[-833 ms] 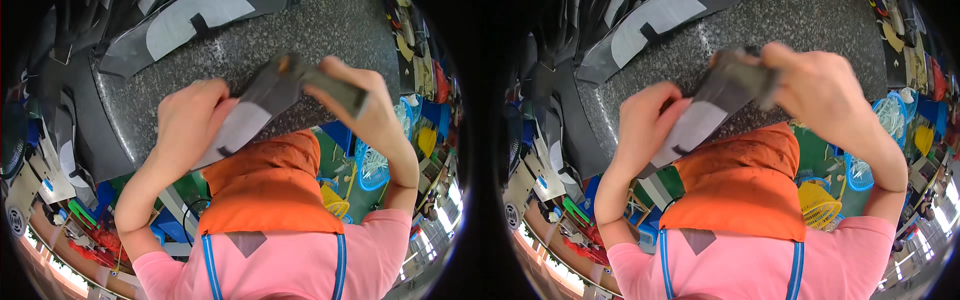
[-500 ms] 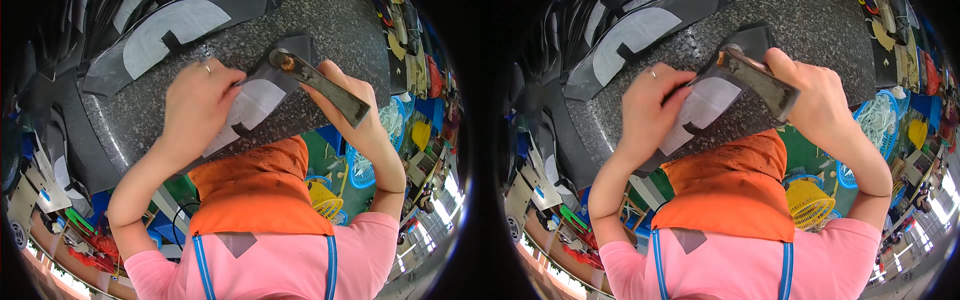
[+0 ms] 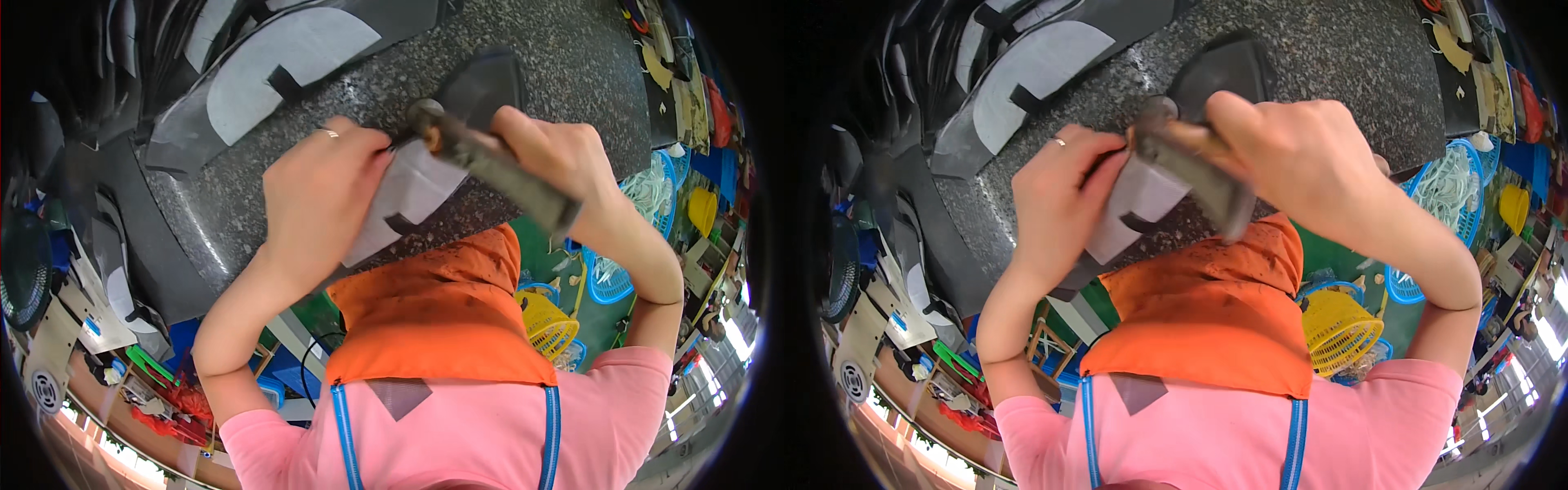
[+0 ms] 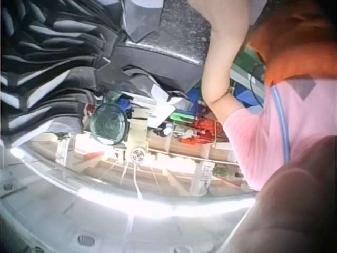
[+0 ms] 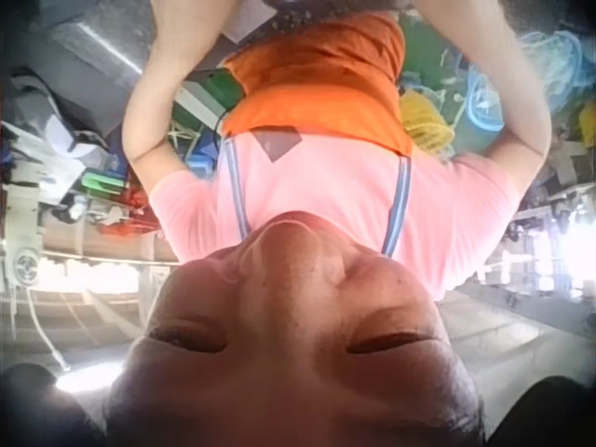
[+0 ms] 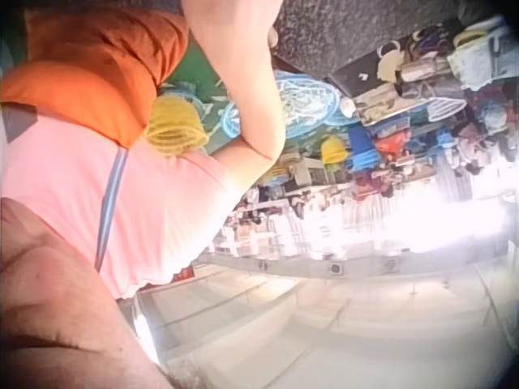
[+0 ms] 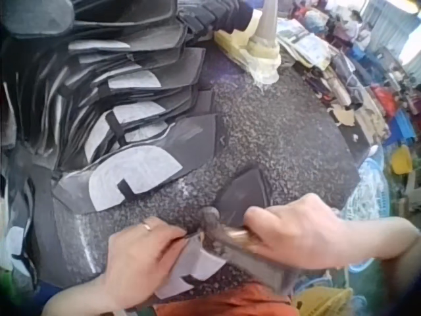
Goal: The person picks up individual grey shoe components from a stack and uses a hammer to flatten or bond specific edges on a workbench.
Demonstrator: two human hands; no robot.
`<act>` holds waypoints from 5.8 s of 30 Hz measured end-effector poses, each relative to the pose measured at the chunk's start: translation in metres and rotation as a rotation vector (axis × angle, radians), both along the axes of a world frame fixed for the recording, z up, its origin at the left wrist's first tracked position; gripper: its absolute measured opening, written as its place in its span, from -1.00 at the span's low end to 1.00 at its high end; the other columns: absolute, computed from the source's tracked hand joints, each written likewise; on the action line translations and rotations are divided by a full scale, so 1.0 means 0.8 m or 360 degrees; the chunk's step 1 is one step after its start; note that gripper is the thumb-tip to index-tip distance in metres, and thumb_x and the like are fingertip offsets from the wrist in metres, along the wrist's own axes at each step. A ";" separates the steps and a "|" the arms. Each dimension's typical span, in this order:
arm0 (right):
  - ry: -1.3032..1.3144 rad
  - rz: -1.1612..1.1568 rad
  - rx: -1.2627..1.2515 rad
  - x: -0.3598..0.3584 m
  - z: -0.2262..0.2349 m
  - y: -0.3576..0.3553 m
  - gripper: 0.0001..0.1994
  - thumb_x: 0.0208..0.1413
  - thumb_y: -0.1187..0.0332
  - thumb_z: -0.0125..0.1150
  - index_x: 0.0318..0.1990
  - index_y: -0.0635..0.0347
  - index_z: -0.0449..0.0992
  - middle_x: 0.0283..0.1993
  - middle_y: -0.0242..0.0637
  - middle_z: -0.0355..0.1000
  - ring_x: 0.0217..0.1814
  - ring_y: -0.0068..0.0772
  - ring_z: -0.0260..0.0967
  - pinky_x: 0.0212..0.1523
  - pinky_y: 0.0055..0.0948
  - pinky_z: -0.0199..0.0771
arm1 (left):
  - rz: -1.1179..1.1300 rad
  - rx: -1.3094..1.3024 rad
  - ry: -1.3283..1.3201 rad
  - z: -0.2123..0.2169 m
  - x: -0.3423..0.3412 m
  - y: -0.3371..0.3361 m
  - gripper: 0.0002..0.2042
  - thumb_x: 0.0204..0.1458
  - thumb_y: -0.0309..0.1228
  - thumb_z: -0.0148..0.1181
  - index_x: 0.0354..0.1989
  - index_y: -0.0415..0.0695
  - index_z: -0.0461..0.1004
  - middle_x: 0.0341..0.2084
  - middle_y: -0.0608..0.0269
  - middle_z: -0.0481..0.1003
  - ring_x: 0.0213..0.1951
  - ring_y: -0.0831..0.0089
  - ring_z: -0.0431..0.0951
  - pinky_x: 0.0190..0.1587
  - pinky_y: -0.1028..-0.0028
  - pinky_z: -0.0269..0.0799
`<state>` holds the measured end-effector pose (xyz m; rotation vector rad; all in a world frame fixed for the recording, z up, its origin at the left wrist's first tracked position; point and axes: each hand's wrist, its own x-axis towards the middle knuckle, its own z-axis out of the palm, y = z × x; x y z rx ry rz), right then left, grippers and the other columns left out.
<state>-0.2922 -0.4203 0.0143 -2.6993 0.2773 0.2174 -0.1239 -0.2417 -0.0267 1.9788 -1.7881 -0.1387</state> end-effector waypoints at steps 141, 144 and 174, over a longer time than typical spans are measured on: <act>-0.1870 -0.0464 0.0305 0.031 -0.068 0.012 -0.58 -0.18 0.46 0.39 -0.07 0.16 0.51 -0.46 -0.29 0.44 -0.51 -0.30 0.44 -0.49 -0.42 0.41 | 0.0239 -0.0055 -0.1029 0.009 0.093 -0.093 -0.28 -0.24 -0.18 0.41 0.15 -0.22 0.34 0.22 -0.16 0.25 0.30 0.02 0.18 0.34 0.06 0.03; -0.1840 -0.0505 0.0251 0.022 -0.066 0.005 -0.64 -0.18 0.45 0.39 -0.12 0.19 0.54 -0.47 -0.28 0.44 -0.51 -0.34 0.44 -0.51 -0.44 0.38 | 0.0192 -0.0159 -0.0982 0.011 0.082 -0.099 -0.36 -0.19 -0.20 0.37 0.08 -0.28 0.37 0.17 -0.16 0.29 0.26 -0.03 0.20 0.32 0.04 0.04; -0.0388 -0.0118 0.0322 -0.017 0.056 -0.016 -0.83 0.05 0.34 0.22 -0.28 0.23 0.43 -0.43 -0.11 0.37 -0.35 0.03 0.44 -0.38 -0.16 0.42 | 0.0015 0.0179 0.0379 0.009 0.009 -0.027 -0.89 -0.03 -0.40 0.24 -0.45 -0.17 0.48 -0.48 0.15 0.49 -0.41 0.13 0.53 -0.37 0.22 0.41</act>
